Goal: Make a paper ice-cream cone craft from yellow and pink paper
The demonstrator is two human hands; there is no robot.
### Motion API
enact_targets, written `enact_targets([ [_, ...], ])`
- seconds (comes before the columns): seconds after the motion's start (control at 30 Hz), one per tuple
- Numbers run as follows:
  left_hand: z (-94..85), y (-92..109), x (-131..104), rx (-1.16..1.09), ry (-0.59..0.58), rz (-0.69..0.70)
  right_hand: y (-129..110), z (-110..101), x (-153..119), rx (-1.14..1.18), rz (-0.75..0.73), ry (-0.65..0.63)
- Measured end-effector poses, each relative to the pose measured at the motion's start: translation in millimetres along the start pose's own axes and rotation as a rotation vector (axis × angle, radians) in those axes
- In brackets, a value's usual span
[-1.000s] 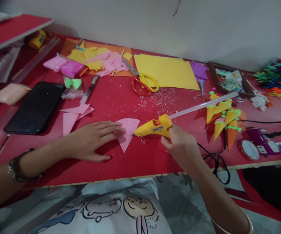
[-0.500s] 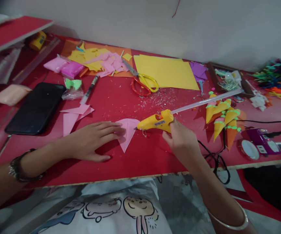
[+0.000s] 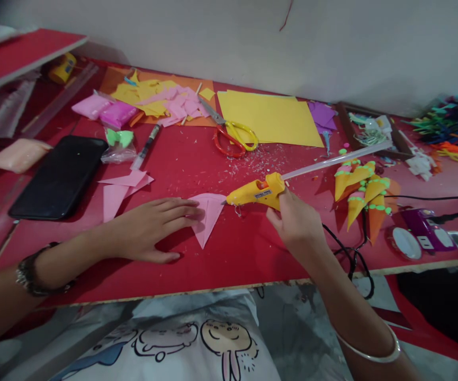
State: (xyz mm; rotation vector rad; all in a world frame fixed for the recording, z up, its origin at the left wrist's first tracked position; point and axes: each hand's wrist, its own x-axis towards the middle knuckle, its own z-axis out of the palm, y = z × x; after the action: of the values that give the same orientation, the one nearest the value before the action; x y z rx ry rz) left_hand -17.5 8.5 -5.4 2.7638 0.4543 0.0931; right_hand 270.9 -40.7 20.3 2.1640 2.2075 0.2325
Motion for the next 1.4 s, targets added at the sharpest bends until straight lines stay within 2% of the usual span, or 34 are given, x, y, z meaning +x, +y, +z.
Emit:
enact_targets([
  [0.37,-0.1,0,0,0.012,-0.017,-0.003,1,0,3,0.035,0.036,-0.007],
  [0.73,-0.4,-1,0,-0.011,-0.001,0.003,1,6,-13,0.07,-0.069,0.093],
  [0.9,-1.2,-1,0,-0.051,0.028,0.003,9,2,-8,0.114,0.024,0.11],
  [1.1,-0.6,-4,0,-0.14,0.074,0.007,40,5,3,0.237,0.162,0.145],
  [1.2,0.6,-2,3,-0.121,0.148,-0.092,54,17,5,0.255,0.182,0.151],
  [1.3,1.9,1,9,-0.045,0.283,-0.303,62,27,4,0.237,0.172,0.115],
  [1.4,4.2,4,14,0.028,0.324,-0.423,66,29,1,0.174,0.109,0.083],
])
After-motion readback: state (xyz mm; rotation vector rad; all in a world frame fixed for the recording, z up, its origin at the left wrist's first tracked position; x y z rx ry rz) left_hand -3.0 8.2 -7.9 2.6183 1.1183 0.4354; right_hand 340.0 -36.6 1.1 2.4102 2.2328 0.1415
